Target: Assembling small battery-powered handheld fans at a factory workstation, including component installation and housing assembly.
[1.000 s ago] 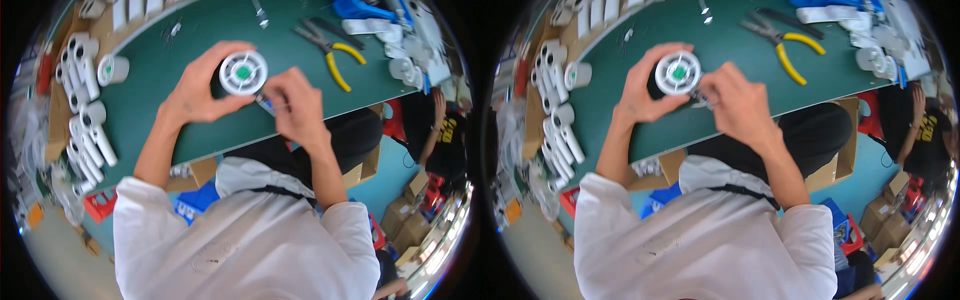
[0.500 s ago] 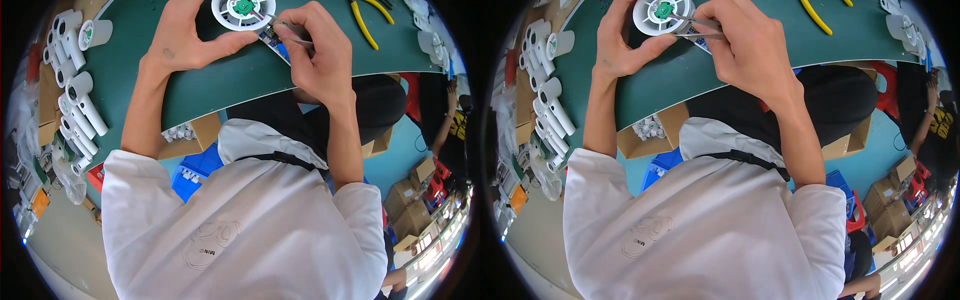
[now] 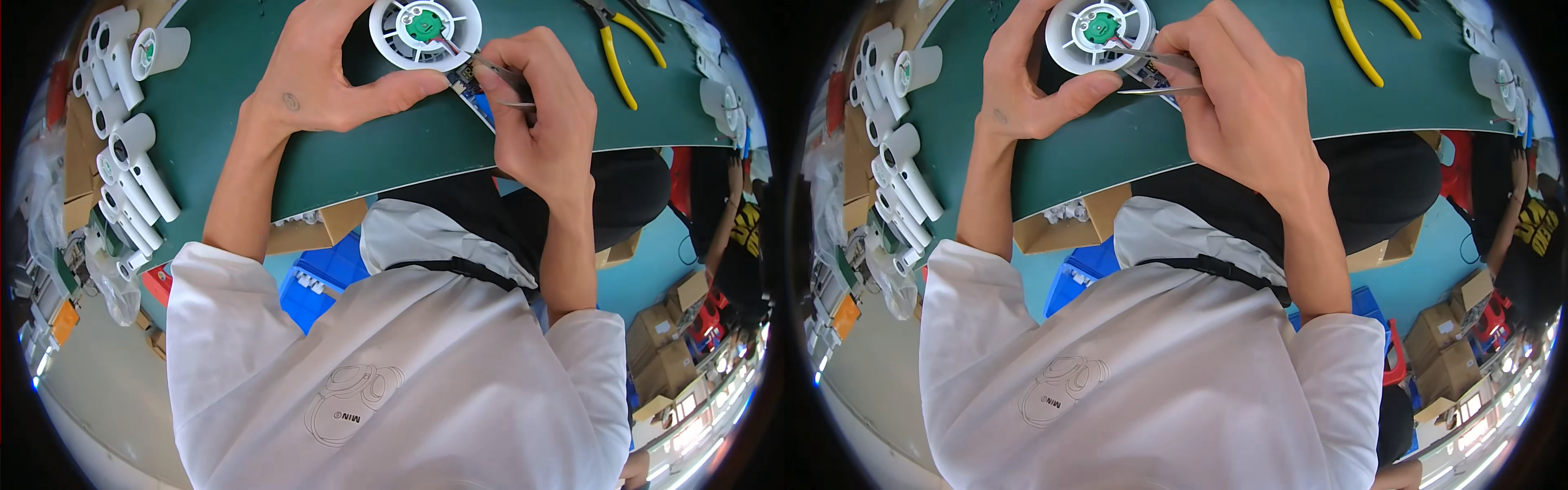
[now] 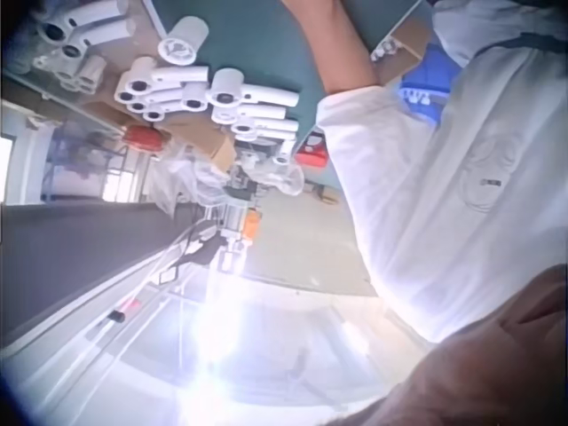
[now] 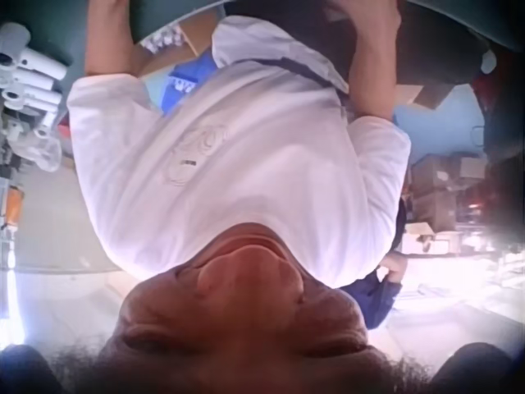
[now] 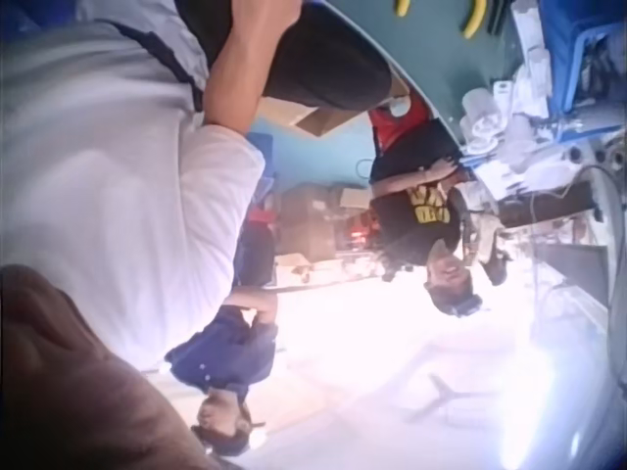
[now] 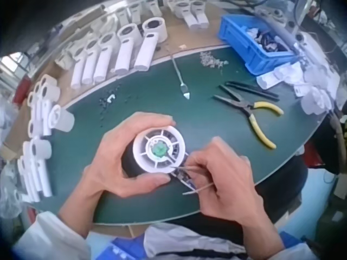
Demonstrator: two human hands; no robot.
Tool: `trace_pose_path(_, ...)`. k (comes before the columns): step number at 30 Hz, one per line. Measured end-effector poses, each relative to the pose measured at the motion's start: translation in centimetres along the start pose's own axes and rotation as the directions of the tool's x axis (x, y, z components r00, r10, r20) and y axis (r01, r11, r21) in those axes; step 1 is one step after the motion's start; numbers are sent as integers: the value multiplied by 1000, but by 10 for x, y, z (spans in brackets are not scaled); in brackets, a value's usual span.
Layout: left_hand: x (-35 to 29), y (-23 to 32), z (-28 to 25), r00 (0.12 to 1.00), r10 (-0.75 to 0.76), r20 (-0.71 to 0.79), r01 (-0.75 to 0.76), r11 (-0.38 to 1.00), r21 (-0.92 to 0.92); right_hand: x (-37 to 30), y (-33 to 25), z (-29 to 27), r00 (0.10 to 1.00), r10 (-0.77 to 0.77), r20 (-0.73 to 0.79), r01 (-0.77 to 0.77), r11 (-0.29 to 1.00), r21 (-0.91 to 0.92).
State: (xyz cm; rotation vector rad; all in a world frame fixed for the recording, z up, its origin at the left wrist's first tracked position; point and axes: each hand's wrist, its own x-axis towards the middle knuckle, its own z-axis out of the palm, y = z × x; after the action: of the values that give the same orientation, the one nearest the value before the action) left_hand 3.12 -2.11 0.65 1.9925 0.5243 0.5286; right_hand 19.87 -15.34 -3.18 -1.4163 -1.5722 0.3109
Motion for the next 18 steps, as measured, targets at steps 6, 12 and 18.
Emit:
trace_pose_path(6, 20, -51, 20, 880, 452, -147, -468, 878, -104, 3, -1, -1, 999, 10, 37, -11, 1000, 14)
trace_pose_path(12, 17, -52, 18, 824, 564, -57, -560, 825, 72, 2, -2, 0, 999, 41, 29, -41, 999, 17)
trace_pose_path(18, -1, -4, 1, 999, 12, 36, -11, 999, -41, -2, 4, -4, 999, 37, 32, -37, 999, 3)
